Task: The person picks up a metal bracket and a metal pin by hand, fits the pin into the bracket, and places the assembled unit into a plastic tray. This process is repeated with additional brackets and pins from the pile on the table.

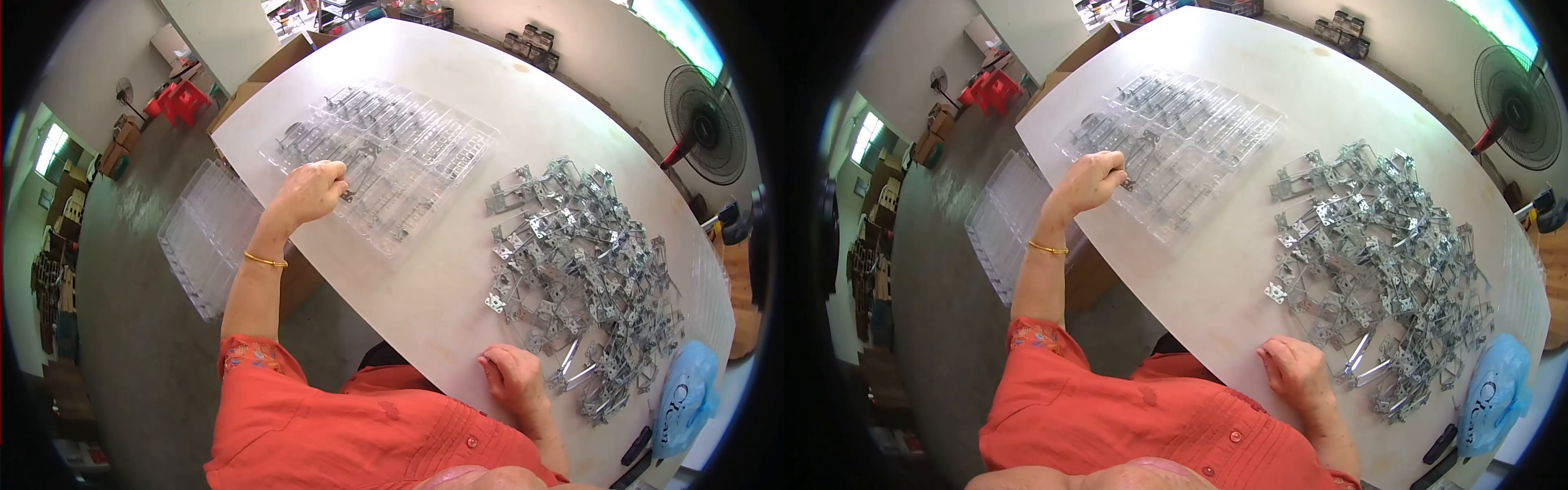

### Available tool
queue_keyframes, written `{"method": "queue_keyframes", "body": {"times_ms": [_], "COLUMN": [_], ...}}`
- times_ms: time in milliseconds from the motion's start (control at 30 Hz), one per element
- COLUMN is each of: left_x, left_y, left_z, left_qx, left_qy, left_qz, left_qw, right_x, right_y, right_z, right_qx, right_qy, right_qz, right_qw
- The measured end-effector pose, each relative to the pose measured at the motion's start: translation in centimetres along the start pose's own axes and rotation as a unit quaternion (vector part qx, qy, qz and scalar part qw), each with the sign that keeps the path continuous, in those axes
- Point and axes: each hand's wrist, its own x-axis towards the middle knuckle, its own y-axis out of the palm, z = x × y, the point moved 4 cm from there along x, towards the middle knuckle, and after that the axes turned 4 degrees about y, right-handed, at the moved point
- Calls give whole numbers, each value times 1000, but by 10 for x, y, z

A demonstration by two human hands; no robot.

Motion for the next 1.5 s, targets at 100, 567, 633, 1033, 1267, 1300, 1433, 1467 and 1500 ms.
{"method": "queue_keyframes", "body": {"times_ms": [100,567,633,1033,1267,1300,1433,1467,1500], "left_x": [7,27,27,25,2,-4,-33,-40,-47], "left_y": [4,21,20,19,5,3,13,11,8], "left_z": [2,7,5,2,-47,-65,-138,-159,-179], "left_qx": [31,69,65,44,93,59,-111,-170,-226], "left_qy": [36,-9,4,-1,45,79,277,356,433], "left_qz": [12,131,122,78,-3,-8,84,108,131], "left_qw": [999,989,990,996,995,995,951,912,863], "right_x": [0,-3,-3,-2,-1,-1,-1,-2,-2], "right_y": [0,0,1,0,-1,-1,1,1,1], "right_z": [0,-4,-4,-3,-2,-2,-3,-3,-3], "right_qx": [-9,-3,-3,-2,-2,-1,-10,-14,-17], "right_qy": [1,1,2,3,-2,-5,1,-7,-9], "right_qz": [3,-1,-1,-5,-3,-2,11,0,2], "right_qw": [1000,1000,1000,1000,1000,1000,1000,1000,1000]}}
